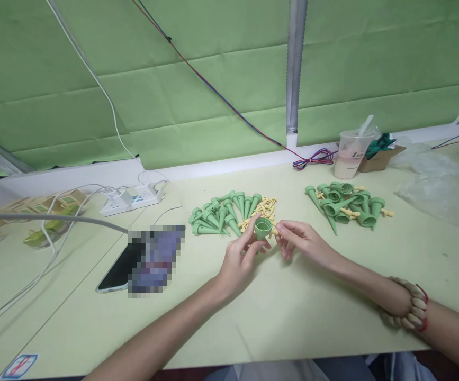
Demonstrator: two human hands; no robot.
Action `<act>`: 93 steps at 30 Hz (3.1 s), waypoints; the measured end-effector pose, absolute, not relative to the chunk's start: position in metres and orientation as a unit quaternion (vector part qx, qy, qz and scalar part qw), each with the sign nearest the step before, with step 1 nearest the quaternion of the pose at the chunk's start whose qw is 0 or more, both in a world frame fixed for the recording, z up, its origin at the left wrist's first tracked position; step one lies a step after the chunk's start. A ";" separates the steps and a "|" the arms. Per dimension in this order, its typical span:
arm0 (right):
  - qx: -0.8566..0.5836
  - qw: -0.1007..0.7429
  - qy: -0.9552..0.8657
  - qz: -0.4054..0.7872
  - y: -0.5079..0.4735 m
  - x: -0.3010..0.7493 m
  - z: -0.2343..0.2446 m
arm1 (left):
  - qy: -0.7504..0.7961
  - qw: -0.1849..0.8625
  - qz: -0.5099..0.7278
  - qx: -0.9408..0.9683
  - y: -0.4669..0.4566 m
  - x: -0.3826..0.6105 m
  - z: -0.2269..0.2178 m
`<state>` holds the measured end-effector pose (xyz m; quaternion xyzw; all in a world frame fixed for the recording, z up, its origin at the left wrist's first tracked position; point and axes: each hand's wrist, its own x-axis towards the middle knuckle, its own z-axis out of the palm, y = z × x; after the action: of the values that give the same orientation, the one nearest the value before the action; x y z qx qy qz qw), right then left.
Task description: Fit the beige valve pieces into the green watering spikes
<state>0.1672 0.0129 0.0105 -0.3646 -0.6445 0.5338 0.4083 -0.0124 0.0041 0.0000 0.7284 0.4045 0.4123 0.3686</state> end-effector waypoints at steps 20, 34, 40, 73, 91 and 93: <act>-0.355 0.320 -0.578 0.661 0.011 0.158 0.004 | 0.397 0.357 0.400 0.745 0.004 -0.012 0.001; -0.391 0.379 -0.630 0.554 0.009 0.162 0.007 | 0.418 0.401 0.382 0.720 -0.002 -0.008 0.002; -0.373 0.319 -0.484 0.724 0.009 0.159 0.010 | 0.425 0.222 0.378 0.792 -0.001 -0.011 -0.001; -0.424 0.345 -0.695 0.468 0.011 0.165 -0.003 | 0.325 0.071 0.414 0.847 0.001 -0.014 -0.007; -0.548 0.534 -0.643 -0.018 0.060 0.224 0.020 | 0.489 0.156 0.400 0.759 0.020 -0.020 -0.010; -0.552 0.571 -0.598 -0.107 0.071 0.241 0.019 | 0.494 0.172 0.400 0.752 0.019 -0.019 -0.010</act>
<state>0.2407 0.0713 0.0190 -0.5522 -0.5985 -0.1070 0.5705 -0.0192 0.0189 -0.0099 0.7522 0.4944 0.4002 0.1722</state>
